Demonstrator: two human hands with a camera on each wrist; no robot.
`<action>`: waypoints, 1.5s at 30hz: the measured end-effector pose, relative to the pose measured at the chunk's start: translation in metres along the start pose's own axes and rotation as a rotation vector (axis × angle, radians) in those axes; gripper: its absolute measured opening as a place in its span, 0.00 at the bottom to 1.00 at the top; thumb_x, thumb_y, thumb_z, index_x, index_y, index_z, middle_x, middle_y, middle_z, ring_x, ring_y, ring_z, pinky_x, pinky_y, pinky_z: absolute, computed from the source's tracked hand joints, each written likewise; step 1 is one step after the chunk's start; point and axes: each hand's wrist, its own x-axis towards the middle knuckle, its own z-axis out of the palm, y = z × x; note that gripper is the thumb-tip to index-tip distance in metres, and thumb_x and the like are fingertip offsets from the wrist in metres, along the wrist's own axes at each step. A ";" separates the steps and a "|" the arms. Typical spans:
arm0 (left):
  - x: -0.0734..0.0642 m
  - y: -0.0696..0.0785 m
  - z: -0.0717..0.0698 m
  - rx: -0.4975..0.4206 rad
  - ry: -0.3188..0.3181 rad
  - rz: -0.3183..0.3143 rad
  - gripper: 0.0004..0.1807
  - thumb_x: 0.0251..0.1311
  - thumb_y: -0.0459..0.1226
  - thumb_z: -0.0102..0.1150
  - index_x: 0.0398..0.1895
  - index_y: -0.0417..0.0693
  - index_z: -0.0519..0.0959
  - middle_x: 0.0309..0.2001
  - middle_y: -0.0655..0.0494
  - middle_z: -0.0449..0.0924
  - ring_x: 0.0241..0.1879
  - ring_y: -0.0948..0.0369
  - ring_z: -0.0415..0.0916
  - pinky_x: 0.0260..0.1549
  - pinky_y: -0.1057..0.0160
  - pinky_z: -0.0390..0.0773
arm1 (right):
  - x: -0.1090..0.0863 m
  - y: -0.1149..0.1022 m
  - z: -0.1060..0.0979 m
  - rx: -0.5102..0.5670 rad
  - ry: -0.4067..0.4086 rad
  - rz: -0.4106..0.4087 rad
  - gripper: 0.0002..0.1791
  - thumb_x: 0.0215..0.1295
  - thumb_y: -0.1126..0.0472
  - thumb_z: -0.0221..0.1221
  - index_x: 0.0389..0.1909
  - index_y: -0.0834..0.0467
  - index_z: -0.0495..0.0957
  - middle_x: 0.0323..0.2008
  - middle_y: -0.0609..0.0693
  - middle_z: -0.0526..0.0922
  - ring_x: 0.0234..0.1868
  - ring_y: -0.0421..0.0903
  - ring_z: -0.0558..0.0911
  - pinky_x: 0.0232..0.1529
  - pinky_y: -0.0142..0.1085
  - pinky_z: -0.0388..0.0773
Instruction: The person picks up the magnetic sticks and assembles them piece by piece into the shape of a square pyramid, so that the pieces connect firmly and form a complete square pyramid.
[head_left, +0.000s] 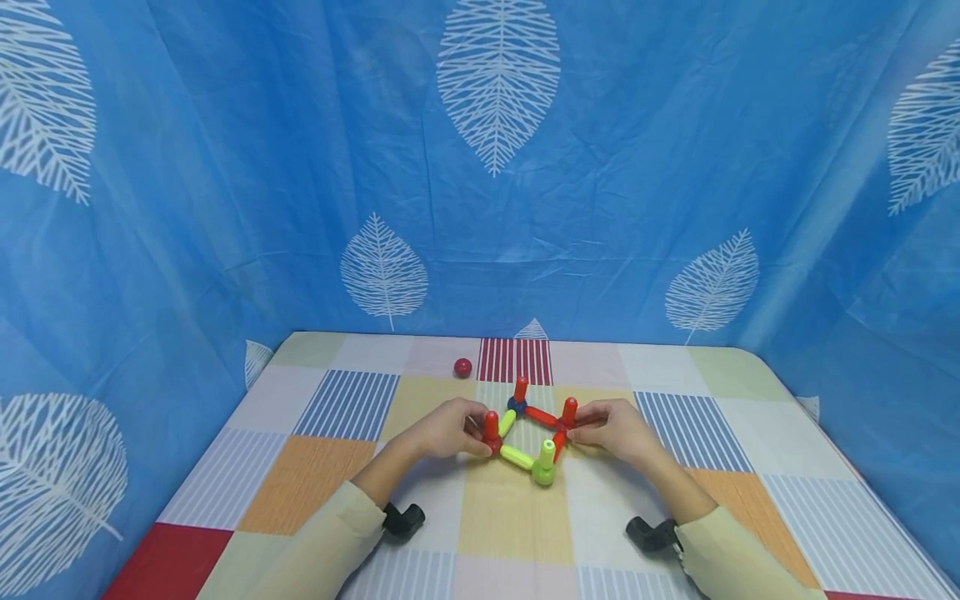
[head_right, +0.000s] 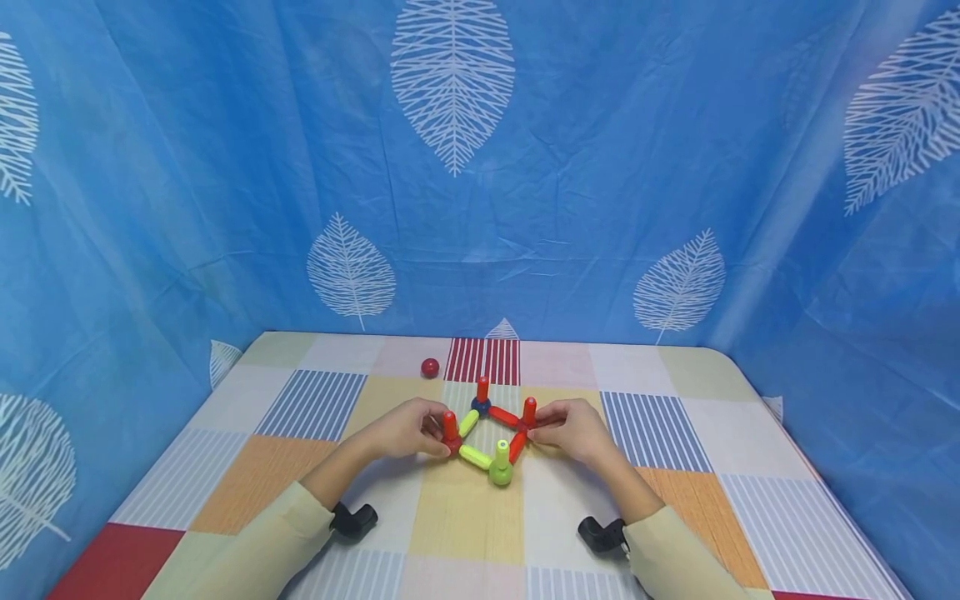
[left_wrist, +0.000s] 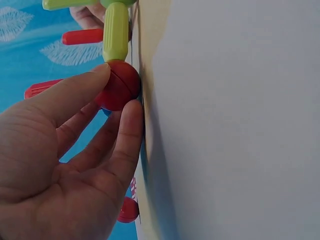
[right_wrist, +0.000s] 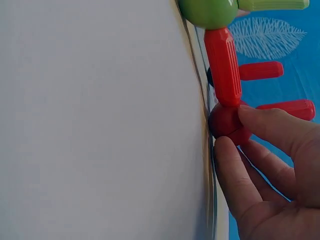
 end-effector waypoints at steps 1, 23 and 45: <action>0.000 0.000 0.000 0.002 -0.002 0.001 0.11 0.55 0.32 0.75 0.40 0.49 0.84 0.39 0.57 0.84 0.38 0.63 0.81 0.44 0.63 0.83 | 0.001 0.000 0.001 -0.001 0.006 0.000 0.17 0.56 0.62 0.74 0.45 0.66 0.86 0.39 0.56 0.90 0.37 0.41 0.87 0.38 0.31 0.83; -0.009 0.000 0.002 0.046 0.030 0.026 0.10 0.55 0.33 0.76 0.37 0.49 0.82 0.36 0.58 0.85 0.36 0.63 0.79 0.41 0.65 0.82 | -0.044 -0.035 0.022 0.114 -0.238 -0.028 0.21 0.51 0.64 0.77 0.45 0.66 0.82 0.39 0.53 0.88 0.40 0.45 0.88 0.41 0.32 0.85; -0.027 0.017 0.021 0.058 0.074 -0.016 0.11 0.53 0.37 0.78 0.35 0.53 0.83 0.31 0.62 0.84 0.32 0.65 0.78 0.34 0.68 0.80 | -0.036 -0.026 0.027 0.041 -0.133 -0.038 0.15 0.48 0.65 0.78 0.37 0.60 0.85 0.35 0.51 0.85 0.38 0.44 0.85 0.41 0.32 0.84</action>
